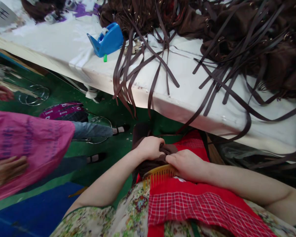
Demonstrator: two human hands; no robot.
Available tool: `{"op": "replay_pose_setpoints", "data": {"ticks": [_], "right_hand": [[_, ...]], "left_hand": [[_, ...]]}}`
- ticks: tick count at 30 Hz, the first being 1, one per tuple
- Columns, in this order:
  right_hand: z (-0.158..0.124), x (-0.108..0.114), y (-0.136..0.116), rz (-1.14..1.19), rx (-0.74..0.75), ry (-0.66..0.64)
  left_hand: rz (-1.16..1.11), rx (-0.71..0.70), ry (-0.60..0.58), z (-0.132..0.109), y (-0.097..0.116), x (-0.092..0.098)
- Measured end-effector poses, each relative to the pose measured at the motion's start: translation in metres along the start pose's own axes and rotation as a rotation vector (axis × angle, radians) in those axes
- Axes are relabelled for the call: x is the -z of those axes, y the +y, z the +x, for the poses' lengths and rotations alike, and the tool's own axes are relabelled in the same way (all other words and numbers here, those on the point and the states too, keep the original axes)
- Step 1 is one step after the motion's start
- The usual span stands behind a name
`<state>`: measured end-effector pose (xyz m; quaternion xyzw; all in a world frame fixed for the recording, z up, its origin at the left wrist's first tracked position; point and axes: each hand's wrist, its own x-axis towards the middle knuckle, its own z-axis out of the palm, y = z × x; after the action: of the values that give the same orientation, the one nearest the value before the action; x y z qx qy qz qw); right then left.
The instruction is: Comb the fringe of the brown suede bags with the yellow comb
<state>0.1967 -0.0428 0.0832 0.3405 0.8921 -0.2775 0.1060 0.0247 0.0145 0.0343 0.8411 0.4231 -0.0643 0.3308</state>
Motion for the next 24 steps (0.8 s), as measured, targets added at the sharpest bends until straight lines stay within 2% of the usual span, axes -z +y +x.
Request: {"op": "replay_pose_setpoints", "data": {"ticks": [6,16,19,21,24], "right_hand": [[-0.01,-0.005,-0.001,-0.007,-0.121,0.031],[-0.008,-0.011,0.003,-0.119,-0.071,0.083],[-0.01,-0.01,0.004,-0.154,-0.002,0.121],[-0.01,-0.008,0.006,-0.179,0.061,0.163],[-0.007,-0.002,0.01,-0.224,0.137,0.229]], "left_hand": [[-0.072,0.203,0.093,-0.001,-0.002,-0.019],[-0.187,0.328,0.188,0.002,0.0,-0.034],[-0.148,0.347,0.277,-0.01,0.007,-0.025],[-0.083,0.335,0.339,-0.022,0.01,-0.011],[-0.021,0.169,0.334,-0.034,0.006,0.018]]}}
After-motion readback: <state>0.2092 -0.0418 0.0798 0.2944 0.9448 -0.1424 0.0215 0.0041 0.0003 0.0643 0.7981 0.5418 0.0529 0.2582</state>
